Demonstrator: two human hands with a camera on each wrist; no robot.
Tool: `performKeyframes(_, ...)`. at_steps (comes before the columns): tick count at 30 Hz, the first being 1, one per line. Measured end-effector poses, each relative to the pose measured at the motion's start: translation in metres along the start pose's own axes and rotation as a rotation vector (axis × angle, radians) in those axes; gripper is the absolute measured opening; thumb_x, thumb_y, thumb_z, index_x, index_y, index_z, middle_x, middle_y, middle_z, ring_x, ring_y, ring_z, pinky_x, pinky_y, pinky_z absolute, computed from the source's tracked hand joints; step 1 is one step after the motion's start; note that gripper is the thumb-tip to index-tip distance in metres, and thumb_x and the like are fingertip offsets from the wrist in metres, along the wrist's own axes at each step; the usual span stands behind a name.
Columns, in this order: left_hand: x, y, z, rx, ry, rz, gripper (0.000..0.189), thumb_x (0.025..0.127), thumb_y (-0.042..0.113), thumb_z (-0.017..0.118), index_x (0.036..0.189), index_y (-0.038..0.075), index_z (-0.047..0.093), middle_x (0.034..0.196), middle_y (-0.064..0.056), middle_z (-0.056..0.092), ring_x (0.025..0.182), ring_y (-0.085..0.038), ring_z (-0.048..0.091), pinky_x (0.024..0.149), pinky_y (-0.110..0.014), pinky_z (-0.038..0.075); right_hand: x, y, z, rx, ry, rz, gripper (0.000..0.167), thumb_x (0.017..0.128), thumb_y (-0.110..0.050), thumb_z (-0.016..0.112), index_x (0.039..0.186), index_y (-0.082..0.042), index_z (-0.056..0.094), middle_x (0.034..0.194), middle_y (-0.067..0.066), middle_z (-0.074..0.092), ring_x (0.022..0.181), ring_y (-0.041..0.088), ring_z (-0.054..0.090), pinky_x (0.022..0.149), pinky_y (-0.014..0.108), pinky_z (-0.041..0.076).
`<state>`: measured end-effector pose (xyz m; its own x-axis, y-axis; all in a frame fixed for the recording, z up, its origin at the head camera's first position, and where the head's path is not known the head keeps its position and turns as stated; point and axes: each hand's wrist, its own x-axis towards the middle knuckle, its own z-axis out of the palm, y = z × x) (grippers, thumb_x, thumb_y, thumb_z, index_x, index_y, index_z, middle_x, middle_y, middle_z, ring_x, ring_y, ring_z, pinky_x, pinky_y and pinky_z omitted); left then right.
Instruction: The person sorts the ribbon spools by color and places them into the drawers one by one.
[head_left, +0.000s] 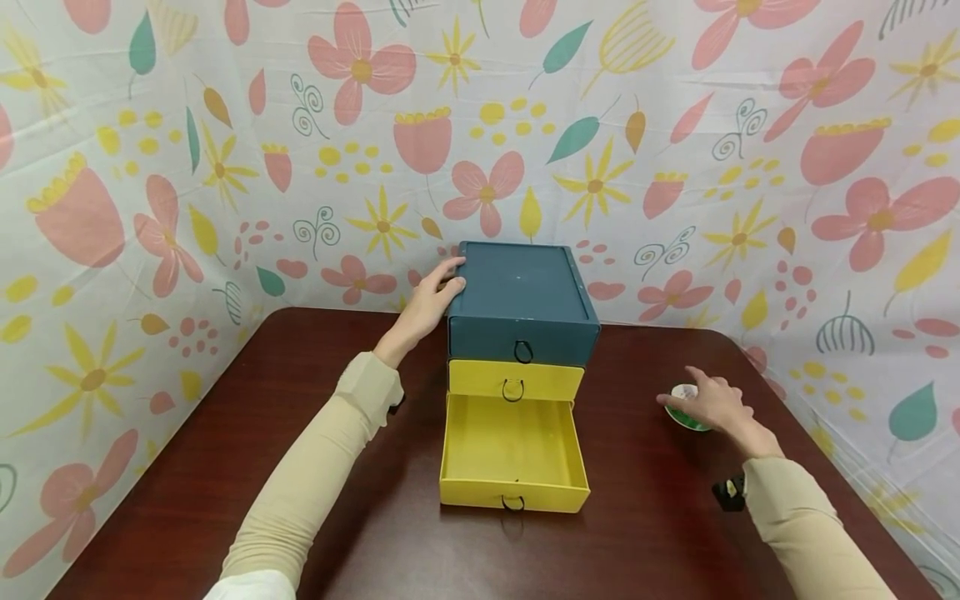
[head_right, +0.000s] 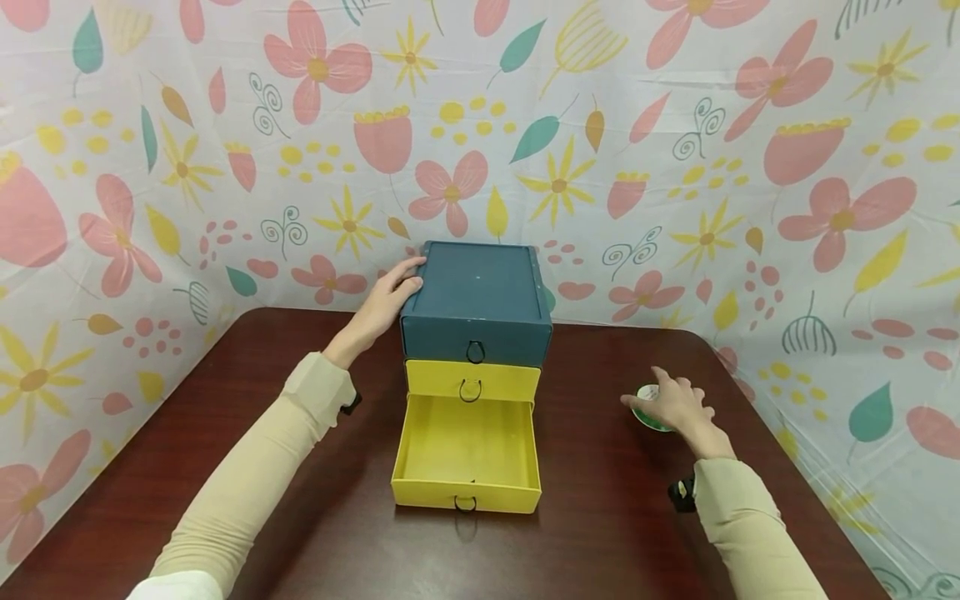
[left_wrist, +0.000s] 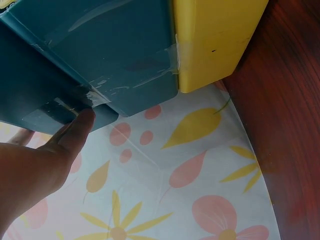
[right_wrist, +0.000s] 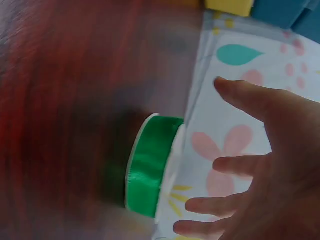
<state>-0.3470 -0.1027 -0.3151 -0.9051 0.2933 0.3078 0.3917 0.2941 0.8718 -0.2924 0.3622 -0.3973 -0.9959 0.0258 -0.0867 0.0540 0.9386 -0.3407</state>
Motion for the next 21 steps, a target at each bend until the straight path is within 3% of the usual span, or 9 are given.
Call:
performKeyframes(4,0.001,-0.001,0.000,-0.001,-0.001,-0.003,0.051,0.103,0.042,0.041,0.151,0.027,0.033,0.155,-0.010,0.033,0.138,-0.028,0.040,0.106,-0.053,0.037,0.000,0.004,0.005,-0.021,-0.021,-0.007,0.094,0.086,-0.057,0.062,0.147,0.005,0.026,0.137,0.047,0.024,0.116,0.069,0.027,0.081,0.078,0.031)
performKeyframes(11,0.001,0.000,0.000,0.007,0.014,-0.002,0.050,0.103,0.039,0.041,0.151,0.026,0.034,0.154,-0.010,0.034,0.137,-0.028,0.040,0.107,-0.051,0.037,0.003,0.007,0.008,-0.013,0.000,-0.026,0.086,0.085,-0.047,0.066,0.142,0.009,0.032,0.131,0.047,0.031,0.106,0.061,0.033,0.076,0.070,0.037)
performKeyframes(21,-0.001,0.002,0.000,0.015,0.018,-0.005,0.051,0.103,0.040,0.042,0.151,0.025,0.034,0.154,-0.012,0.035,0.138,-0.029,0.040,0.108,-0.052,0.037,0.011,0.014,0.014,-0.012,0.056,-0.097,0.076,0.085,-0.038,0.068,0.134,0.013,0.042,0.124,0.044,0.045,0.103,0.061,0.039,0.071,0.059,0.040)
